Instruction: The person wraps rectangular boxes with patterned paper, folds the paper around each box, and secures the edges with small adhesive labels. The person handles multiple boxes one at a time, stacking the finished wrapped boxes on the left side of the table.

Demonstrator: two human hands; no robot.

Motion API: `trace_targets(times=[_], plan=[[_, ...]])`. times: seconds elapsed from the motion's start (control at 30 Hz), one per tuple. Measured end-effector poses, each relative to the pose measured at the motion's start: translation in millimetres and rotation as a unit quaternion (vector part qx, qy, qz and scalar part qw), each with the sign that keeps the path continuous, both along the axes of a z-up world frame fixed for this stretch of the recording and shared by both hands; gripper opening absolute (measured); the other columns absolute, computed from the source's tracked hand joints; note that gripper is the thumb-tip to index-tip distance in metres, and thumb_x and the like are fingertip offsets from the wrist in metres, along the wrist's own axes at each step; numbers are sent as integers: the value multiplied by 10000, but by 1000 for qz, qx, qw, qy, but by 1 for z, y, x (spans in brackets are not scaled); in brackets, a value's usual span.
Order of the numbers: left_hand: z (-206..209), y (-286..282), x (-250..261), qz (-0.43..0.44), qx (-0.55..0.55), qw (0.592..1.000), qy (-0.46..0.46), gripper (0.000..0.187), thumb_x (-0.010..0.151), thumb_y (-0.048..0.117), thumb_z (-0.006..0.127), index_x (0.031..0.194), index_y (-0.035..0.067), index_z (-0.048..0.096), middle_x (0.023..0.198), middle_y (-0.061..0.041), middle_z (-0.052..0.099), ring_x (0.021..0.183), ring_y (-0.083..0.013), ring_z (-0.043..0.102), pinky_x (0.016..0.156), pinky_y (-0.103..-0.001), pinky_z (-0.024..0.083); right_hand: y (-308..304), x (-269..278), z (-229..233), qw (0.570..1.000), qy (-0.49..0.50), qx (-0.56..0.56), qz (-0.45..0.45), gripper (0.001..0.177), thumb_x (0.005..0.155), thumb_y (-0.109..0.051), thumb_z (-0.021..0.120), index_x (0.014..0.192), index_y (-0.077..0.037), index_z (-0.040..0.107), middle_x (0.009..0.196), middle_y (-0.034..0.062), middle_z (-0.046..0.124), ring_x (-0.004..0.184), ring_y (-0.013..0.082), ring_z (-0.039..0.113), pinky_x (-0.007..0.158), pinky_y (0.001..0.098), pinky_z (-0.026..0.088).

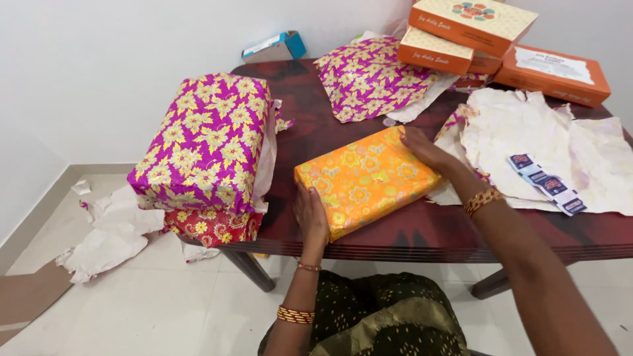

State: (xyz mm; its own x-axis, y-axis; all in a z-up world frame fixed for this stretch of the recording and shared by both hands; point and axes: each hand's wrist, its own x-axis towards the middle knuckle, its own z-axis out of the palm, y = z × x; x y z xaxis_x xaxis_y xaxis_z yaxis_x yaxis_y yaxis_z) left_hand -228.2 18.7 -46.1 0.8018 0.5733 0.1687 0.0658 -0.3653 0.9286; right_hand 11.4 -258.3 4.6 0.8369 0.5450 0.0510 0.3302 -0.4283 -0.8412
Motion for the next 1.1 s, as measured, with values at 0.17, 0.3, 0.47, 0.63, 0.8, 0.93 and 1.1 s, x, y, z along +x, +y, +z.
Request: trace_targets(times=[0.17,0.3,0.47,0.63,0.8,0.93,1.1], plan=[[7,7,-16,65,69,995,-15,758,1050,545,223,1606,32,256,1672,-296,181,1518,-453,163,1212,-539,143,-24,-18,4,961,86,253,64,779,1039,-528,335,1637,-123,41,1727,81,103,1586,228,129,1260,369,140],[8,18,-10,40,56,995,-70,765,1065,550,239,1605,8,234,1678,-285,199,1534,-449,196,1228,-520,158,-38,-30,5,958,83,235,144,771,1053,-522,310,1646,-71,111,1746,79,112,1594,205,140,1274,330,102],[1,9,4,-18,71,997,-29,782,1056,547,245,1615,6,163,1662,-233,284,1525,-402,276,1246,-493,151,-21,-47,0,987,86,106,89,753,1020,-508,372,1635,-112,197,1712,58,199,1564,197,191,1244,340,127],[10,-1,0,-52,-131,977,-158,737,1066,479,314,1635,42,148,1702,-159,188,1559,-308,214,1252,-435,182,-12,-68,8,971,145,185,51,764,997,-522,415,1631,-124,261,1688,64,284,1529,215,287,1222,346,208],[26,-16,-30,-132,-331,886,-298,729,1067,428,367,1640,59,107,1724,-122,112,1564,-267,178,1250,-427,189,-22,-94,12,920,206,322,79,738,1010,-436,461,1627,-65,302,1655,135,362,1478,265,386,1196,367,309],[70,-26,-55,-91,-136,928,-334,743,1108,459,331,1658,20,92,1755,-157,94,1619,-303,105,1294,-437,110,-20,-101,52,925,129,322,158,772,1027,-460,439,1638,-28,251,1701,120,293,1537,240,309,1239,378,247],[139,-26,-90,-50,-13,932,-359,732,1137,457,287,1673,9,67,1766,-190,84,1646,-338,87,1324,-463,102,-9,-126,135,910,62,330,242,993,977,-592,532,1676,-19,121,1770,124,126,1616,228,174,1285,377,167]])
